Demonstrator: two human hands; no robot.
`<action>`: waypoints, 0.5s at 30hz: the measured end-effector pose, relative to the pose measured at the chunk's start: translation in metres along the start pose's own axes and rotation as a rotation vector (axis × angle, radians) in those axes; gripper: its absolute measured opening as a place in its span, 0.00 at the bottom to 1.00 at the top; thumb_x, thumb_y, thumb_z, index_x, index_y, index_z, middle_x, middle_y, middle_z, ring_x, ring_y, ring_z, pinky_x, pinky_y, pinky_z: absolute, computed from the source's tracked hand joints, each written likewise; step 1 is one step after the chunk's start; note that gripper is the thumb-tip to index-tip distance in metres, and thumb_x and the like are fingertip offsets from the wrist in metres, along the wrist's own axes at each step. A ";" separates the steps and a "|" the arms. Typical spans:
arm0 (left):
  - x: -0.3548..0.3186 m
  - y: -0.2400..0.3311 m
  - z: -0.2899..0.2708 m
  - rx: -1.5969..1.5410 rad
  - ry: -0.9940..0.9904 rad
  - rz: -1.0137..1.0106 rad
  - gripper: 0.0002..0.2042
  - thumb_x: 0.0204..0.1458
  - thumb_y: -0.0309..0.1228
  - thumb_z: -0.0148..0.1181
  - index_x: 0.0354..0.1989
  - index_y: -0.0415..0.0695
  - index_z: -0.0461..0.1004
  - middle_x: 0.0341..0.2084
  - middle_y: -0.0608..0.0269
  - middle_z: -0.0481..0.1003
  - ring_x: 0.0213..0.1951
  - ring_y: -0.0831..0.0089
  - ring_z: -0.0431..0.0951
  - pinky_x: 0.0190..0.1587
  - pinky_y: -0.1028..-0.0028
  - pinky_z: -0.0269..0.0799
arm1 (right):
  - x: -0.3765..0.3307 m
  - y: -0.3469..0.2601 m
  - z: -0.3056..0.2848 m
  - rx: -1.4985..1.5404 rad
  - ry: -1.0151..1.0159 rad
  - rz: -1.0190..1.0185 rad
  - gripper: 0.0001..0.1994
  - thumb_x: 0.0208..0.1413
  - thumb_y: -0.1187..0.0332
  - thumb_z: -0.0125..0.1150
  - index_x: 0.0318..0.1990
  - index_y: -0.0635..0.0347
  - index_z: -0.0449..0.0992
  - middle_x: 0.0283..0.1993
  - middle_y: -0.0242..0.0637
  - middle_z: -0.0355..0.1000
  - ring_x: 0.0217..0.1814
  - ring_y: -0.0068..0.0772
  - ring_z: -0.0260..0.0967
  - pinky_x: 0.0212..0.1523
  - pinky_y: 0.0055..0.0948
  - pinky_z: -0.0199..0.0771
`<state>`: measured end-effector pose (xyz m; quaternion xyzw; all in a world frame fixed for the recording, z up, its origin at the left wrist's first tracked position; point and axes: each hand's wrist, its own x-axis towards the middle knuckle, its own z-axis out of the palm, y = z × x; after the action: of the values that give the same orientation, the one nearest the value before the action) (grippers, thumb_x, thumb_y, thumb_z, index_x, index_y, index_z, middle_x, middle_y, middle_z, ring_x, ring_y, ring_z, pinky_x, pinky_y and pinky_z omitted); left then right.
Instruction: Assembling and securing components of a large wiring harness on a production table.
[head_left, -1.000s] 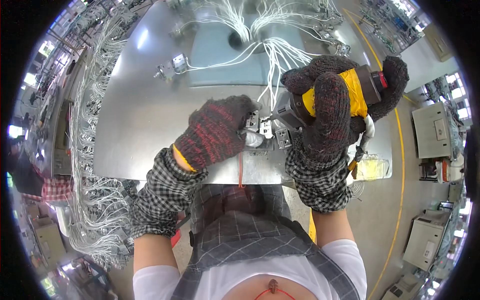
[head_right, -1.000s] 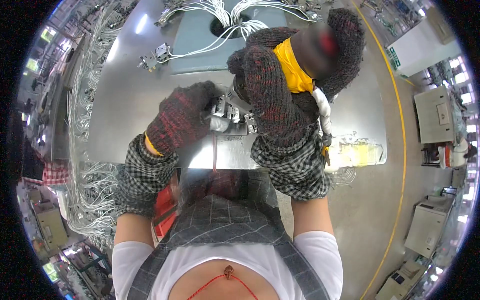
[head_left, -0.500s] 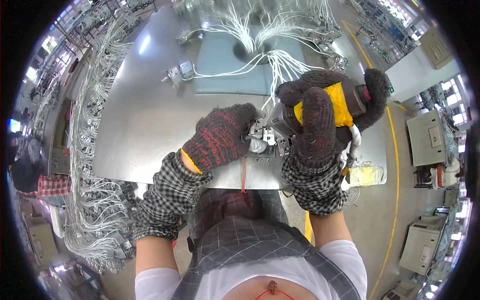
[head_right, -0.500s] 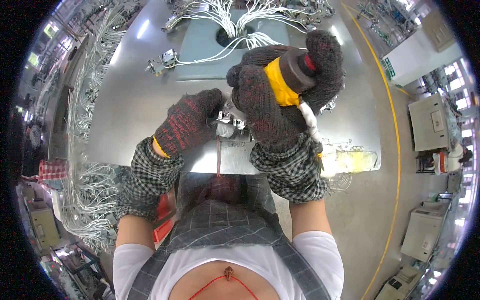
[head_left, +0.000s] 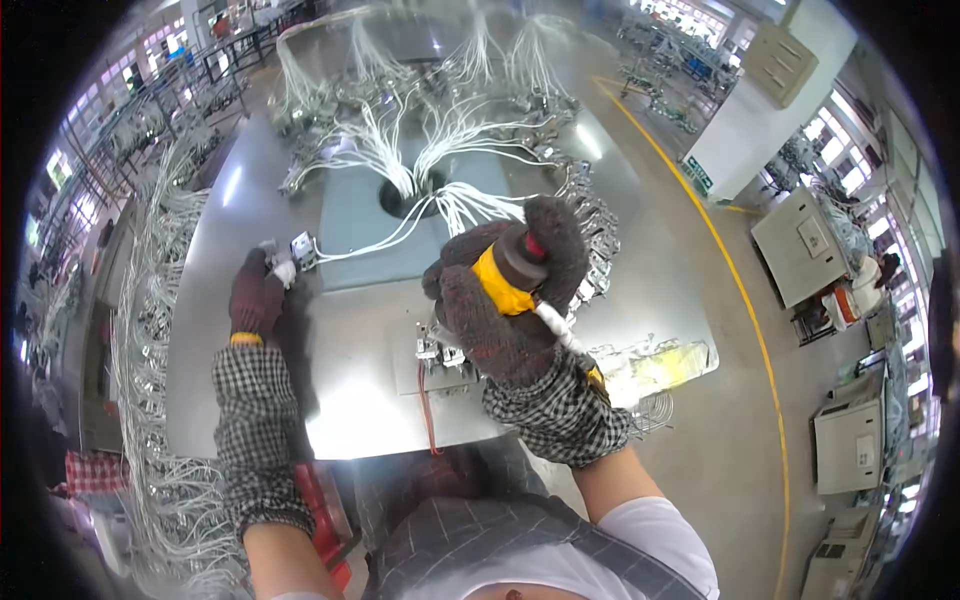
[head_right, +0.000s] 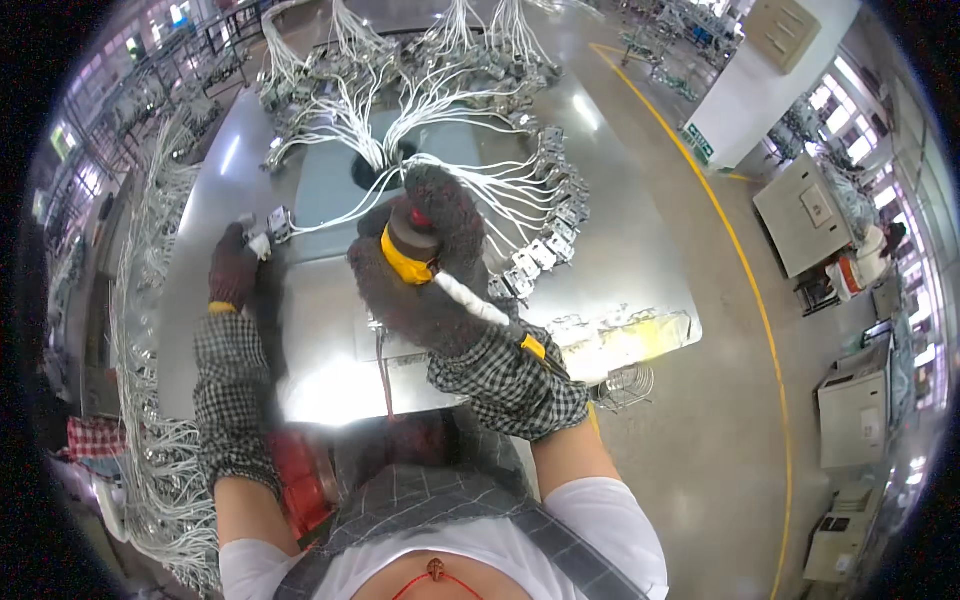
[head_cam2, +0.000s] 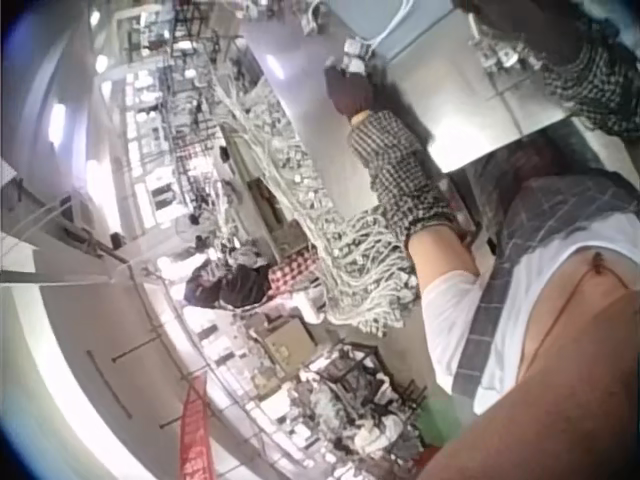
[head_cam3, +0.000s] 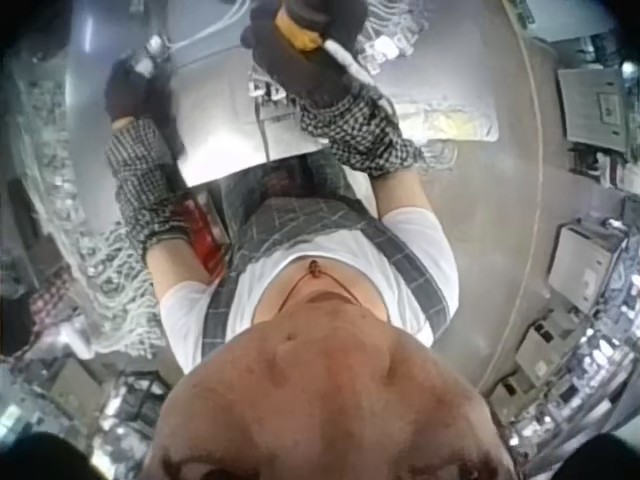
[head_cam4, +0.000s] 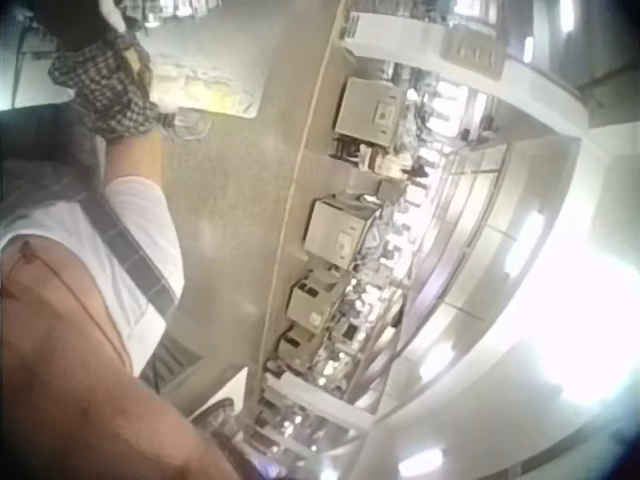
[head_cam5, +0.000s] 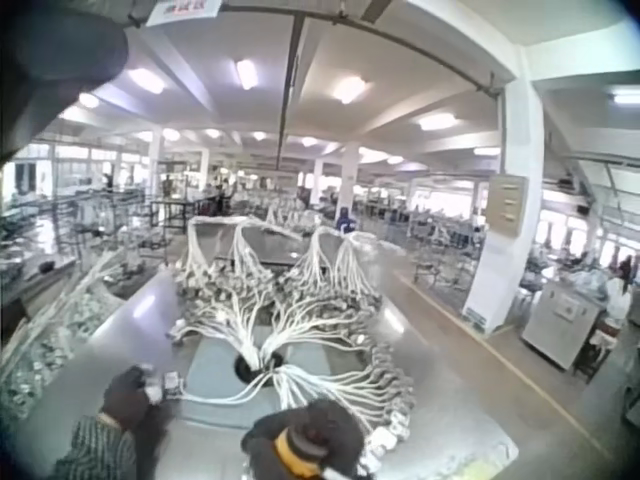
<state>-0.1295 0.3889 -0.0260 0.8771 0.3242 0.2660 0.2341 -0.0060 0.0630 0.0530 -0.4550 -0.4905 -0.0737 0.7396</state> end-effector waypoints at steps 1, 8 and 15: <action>-0.005 -0.004 -0.001 -0.122 -0.064 -0.045 0.28 0.60 0.38 0.68 0.64 0.35 0.72 0.55 0.44 0.80 0.55 0.51 0.82 0.57 0.59 0.77 | 0.000 -0.003 0.001 0.016 0.025 0.031 0.40 0.61 0.81 0.66 0.74 0.44 0.50 0.43 0.44 0.75 0.36 0.31 0.78 0.35 0.31 0.83; -0.097 0.079 -0.013 -0.660 -0.249 0.311 0.23 0.55 0.22 0.69 0.61 0.36 0.75 0.38 0.61 0.80 0.41 0.76 0.80 0.46 0.72 0.78 | 0.004 -0.008 0.004 0.065 0.129 0.125 0.19 0.48 0.82 0.72 0.45 0.58 0.71 0.38 0.37 0.75 0.37 0.26 0.76 0.35 0.28 0.78; -0.121 0.090 -0.010 -0.715 -0.632 0.144 0.31 0.50 0.29 0.71 0.65 0.38 0.73 0.45 0.57 0.81 0.46 0.72 0.81 0.54 0.68 0.78 | -0.003 0.002 0.008 0.230 0.131 0.017 0.41 0.56 0.85 0.66 0.74 0.52 0.54 0.44 0.42 0.76 0.41 0.29 0.78 0.40 0.30 0.85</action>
<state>-0.1742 0.2466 -0.0040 0.7998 0.0637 0.0968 0.5890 -0.0114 0.0694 0.0506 -0.3655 -0.4425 -0.0399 0.8179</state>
